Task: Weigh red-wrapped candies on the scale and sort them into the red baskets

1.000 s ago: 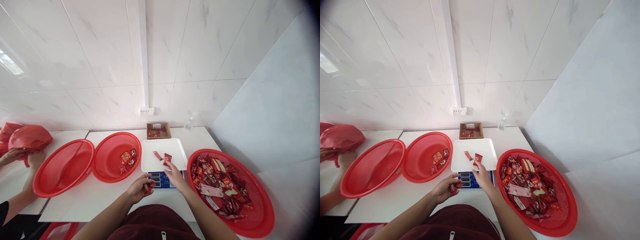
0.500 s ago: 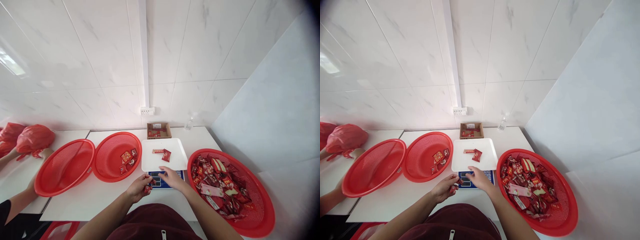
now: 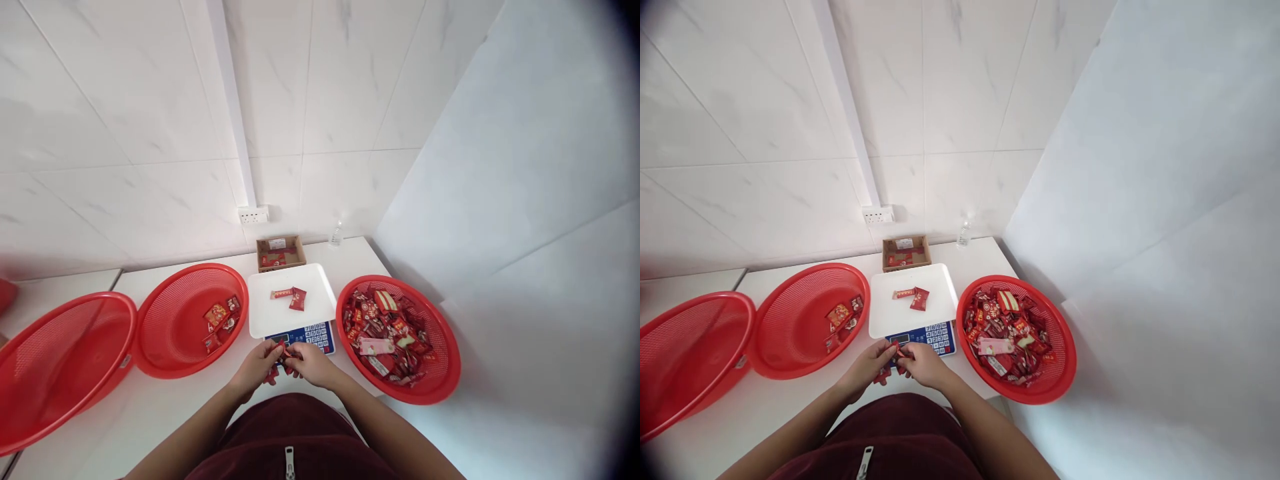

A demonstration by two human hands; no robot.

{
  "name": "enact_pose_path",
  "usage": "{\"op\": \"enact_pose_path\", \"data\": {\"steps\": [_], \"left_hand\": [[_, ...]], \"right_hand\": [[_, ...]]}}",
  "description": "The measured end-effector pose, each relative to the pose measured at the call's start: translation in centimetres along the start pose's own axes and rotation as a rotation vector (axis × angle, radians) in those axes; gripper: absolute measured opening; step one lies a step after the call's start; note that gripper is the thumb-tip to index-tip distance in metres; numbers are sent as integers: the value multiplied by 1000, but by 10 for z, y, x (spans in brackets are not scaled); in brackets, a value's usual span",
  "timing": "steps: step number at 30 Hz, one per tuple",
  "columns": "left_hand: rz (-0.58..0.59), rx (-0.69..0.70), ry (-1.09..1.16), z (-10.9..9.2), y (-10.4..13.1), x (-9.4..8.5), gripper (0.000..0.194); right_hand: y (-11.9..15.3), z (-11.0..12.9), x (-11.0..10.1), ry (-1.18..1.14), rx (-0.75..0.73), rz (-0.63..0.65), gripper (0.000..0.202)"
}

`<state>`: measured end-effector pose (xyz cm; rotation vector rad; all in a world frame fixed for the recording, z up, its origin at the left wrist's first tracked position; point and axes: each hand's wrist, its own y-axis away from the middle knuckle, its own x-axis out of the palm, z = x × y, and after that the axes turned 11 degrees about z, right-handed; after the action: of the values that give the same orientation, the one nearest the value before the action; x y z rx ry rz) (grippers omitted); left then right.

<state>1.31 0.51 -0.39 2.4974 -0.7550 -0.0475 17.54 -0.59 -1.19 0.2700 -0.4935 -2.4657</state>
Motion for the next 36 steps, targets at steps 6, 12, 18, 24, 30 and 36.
{"op": "enact_pose_path", "data": {"steps": [6, 12, 18, 24, 30, 36], "left_hand": [[-90, -24, 65, -6, -10, -2, 29], [-200, -75, 288, -34, -21, -14, 42], [-71, -242, 378, -22, -13, -15, 37], [-52, -243, 403, -7, 3, -15, 28], [-125, -247, 455, 4, 16, -29, 31], [-154, -244, 509, 16, 24, -32, 32]], "right_hand": [[2, -9, 1, -207, -3, -61, 21], [10, -31, -43, -76, 21, -481, 35], [23, -81, -110, 496, 193, -778, 41], [23, -108, -127, 750, 454, -750, 54], [22, -104, -129, 820, 465, -720, 34], [25, -89, -131, 549, 220, -968, 18]]}}
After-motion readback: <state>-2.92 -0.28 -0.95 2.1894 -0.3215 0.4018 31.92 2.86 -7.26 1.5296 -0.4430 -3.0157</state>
